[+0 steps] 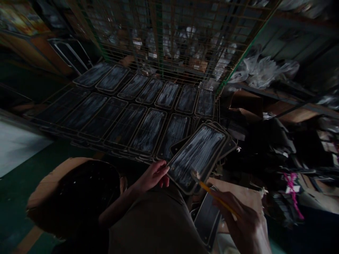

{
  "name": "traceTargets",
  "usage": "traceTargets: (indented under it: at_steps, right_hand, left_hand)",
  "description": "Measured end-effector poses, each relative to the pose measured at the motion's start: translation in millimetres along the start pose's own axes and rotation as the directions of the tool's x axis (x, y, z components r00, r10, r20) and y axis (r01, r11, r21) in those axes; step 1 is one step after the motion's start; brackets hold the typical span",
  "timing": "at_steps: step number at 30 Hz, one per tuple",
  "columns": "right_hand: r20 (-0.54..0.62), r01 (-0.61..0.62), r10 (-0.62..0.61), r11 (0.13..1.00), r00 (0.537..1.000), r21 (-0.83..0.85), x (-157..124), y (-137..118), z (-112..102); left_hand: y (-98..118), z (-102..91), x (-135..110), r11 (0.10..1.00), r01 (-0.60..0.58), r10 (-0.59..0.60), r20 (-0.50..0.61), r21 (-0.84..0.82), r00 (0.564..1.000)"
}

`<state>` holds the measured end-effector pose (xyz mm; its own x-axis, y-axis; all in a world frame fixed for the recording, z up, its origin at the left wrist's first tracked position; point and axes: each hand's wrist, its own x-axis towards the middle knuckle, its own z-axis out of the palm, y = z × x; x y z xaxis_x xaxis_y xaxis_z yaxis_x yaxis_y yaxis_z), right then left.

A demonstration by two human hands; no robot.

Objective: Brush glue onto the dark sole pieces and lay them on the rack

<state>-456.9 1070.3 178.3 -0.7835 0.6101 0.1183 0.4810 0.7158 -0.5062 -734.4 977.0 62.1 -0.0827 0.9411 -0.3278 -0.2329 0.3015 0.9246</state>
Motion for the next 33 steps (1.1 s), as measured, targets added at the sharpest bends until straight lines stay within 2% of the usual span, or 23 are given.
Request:
traceTargets:
  at_steps: [2, 6, 10, 12, 14, 16, 19, 21, 23, 25, 27, 28, 31, 33]
  right_hand:
    - [0.001, -0.025, 0.025, 0.997, 1.0, 0.067, -5.8, -0.3, -3.1]
    - [-0.144, -0.122, 0.136, 0.988, 0.98, 0.099, -4.2, 10.0, 3.2]
    - [-0.093, -0.095, 0.114, 0.978, 0.989, 0.185, -10.7, 13.1, 19.9]
    - [-0.073, -0.159, 0.183, 0.954, 0.98, 0.255, -15.7, 11.7, 22.1]
    - [-0.136, -0.214, 0.264, 0.929, 0.955, 0.302, -15.4, 11.1, 19.5]
    - [-0.318, -0.201, 0.293, 0.936, 0.902, 0.29, -7.7, 12.7, 16.7]
    - [-0.62, -0.147, 0.283, 0.954, 0.732, 0.263, 11.8, 19.8, 21.9]
    - [-0.705, -0.14, 0.305, 0.949, 0.64, 0.284, 24.8, 28.2, 33.1]
    - [-0.736, -0.208, 0.329, 0.944, 0.591, 0.256, 36.2, 38.6, 48.1]
    - [-0.753, -0.308, 0.343, 0.931, 0.562, 0.194, 46.1, 48.5, 63.9]
    - [-0.738, -0.359, 0.354, 0.919, 0.575, 0.161, 54.5, 56.2, 77.9]
    - [-0.718, -0.359, 0.354, 0.92, 0.599, 0.155, 57.9, 59.1, 83.6]
    - [-0.63, -0.327, 0.309, 0.941, 0.713, 0.091, 63.8, 62.9, 94.4]
    - [-0.597, -0.328, 0.265, 0.945, 0.757, 0.004, 66.3, 59.2, 96.6]
  left_hand:
    - [0.4, 3.9, -1.4, 0.998, 0.008, -0.008, -0.006, -0.059, 1.0]
    - [1.9, 9.8, -6.7, 0.985, -0.023, 0.018, -0.031, -0.169, 0.999]
    - [4.1, 13.8, -11.9, 0.973, -0.07, 0.068, -0.016, -0.22, 0.998]
    - [5.7, 16.2, -13.8, 0.969, -0.079, 0.08, -0.004, -0.232, 0.997]
    - [7.5, 19.8, -15.9, 0.967, -0.075, 0.077, -0.002, -0.242, 0.997]
    - [9.7, 24.3, -18.7, 0.971, -0.082, 0.078, -0.026, -0.226, 0.997]
    - [16.0, 30.2, -22.8, 0.975, -0.113, 0.103, -0.06, -0.193, 0.993]
    - [23.1, 31.0, -23.5, 0.965, -0.126, 0.119, -0.043, -0.231, 0.992]
    - [31.9, 28.2, -20.7, 0.941, -0.131, 0.138, 0.0, -0.313, 0.99]
    - [40.8, 21.9, -13.9, 0.899, -0.15, 0.176, 0.026, -0.411, 0.984]
    - [48.6, 13.3, -3.9, 0.839, -0.169, 0.219, 0.037, -0.517, 0.975]
    - [52.1, 8.5, 1.7, 0.808, -0.171, 0.236, 0.044, -0.564, 0.971]
    - [63.5, -7.6, 15.6, 0.737, -0.156, 0.28, 0.088, -0.657, 0.956]
    - [73.3, -21.3, 20.1, 0.7, -0.167, 0.324, 0.1, -0.694, 0.941]
